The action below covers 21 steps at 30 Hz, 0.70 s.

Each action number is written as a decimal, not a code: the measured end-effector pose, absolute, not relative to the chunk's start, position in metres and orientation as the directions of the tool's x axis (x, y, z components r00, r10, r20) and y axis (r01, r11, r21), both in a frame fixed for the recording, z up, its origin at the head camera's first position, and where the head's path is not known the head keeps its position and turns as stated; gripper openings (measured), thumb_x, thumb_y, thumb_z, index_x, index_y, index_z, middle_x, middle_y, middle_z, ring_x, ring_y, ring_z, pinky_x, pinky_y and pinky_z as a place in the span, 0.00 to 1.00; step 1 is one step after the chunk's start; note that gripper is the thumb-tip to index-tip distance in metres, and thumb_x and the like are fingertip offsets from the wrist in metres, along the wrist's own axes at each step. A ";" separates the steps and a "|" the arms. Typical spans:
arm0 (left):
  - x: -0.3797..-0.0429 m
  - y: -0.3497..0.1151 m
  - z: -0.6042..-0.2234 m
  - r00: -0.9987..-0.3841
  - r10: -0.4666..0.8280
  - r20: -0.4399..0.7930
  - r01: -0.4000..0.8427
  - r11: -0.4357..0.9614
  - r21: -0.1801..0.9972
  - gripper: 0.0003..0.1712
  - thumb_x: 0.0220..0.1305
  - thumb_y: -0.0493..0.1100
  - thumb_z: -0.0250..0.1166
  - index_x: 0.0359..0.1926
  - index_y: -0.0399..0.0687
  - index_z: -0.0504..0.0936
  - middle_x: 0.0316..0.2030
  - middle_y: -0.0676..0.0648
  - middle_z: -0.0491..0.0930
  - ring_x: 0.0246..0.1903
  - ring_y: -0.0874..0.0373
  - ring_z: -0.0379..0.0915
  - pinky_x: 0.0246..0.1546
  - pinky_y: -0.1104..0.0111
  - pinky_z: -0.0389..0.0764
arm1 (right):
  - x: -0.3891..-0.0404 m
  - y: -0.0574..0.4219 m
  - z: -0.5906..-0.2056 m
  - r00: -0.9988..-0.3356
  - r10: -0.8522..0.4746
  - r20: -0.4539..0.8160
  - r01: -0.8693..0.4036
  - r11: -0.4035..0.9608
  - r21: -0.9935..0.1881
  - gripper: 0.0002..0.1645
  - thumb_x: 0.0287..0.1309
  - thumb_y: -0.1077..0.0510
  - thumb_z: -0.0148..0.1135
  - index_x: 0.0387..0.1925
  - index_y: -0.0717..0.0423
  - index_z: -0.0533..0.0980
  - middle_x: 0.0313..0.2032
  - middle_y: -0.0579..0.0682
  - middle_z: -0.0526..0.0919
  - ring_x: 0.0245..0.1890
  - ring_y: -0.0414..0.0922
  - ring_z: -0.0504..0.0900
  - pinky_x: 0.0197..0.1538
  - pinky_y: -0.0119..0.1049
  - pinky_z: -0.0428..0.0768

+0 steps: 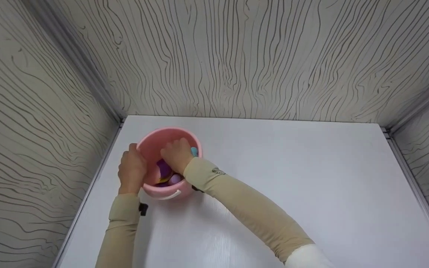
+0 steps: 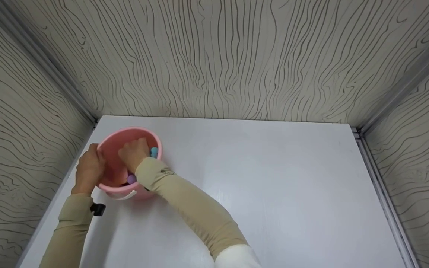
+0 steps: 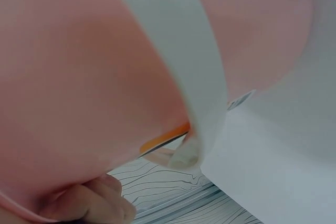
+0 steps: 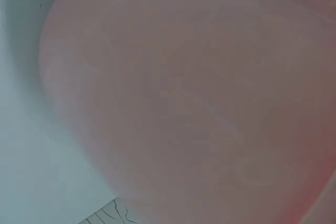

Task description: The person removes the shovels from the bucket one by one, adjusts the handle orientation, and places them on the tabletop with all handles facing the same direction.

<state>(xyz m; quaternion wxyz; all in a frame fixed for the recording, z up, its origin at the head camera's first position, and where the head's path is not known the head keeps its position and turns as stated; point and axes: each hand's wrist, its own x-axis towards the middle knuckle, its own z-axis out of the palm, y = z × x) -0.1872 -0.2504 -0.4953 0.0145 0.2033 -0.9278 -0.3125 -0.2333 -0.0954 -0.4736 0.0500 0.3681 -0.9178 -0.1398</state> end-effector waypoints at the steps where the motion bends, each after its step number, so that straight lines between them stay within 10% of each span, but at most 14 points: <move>1: -0.187 -0.251 -0.495 -0.916 -0.387 -0.103 -0.370 0.720 0.588 0.20 0.85 0.41 0.43 0.68 0.38 0.68 0.54 0.31 0.79 0.52 0.33 0.82 0.52 0.38 0.83 | -0.233 -0.095 -0.474 -0.724 -0.690 -0.009 -0.661 0.690 0.296 0.10 0.74 0.50 0.65 0.43 0.45 0.90 0.34 0.43 0.92 0.33 0.42 0.89 0.42 0.39 0.89; 21: -0.189 -0.250 -0.495 -0.913 -0.387 -0.125 -0.382 0.709 0.593 0.22 0.84 0.42 0.46 0.71 0.38 0.67 0.57 0.31 0.78 0.55 0.32 0.81 0.55 0.37 0.82 | -0.240 -0.083 -0.459 -0.721 -0.693 -0.007 -0.680 0.705 0.201 0.09 0.74 0.51 0.66 0.47 0.46 0.90 0.38 0.44 0.92 0.35 0.44 0.89 0.44 0.41 0.90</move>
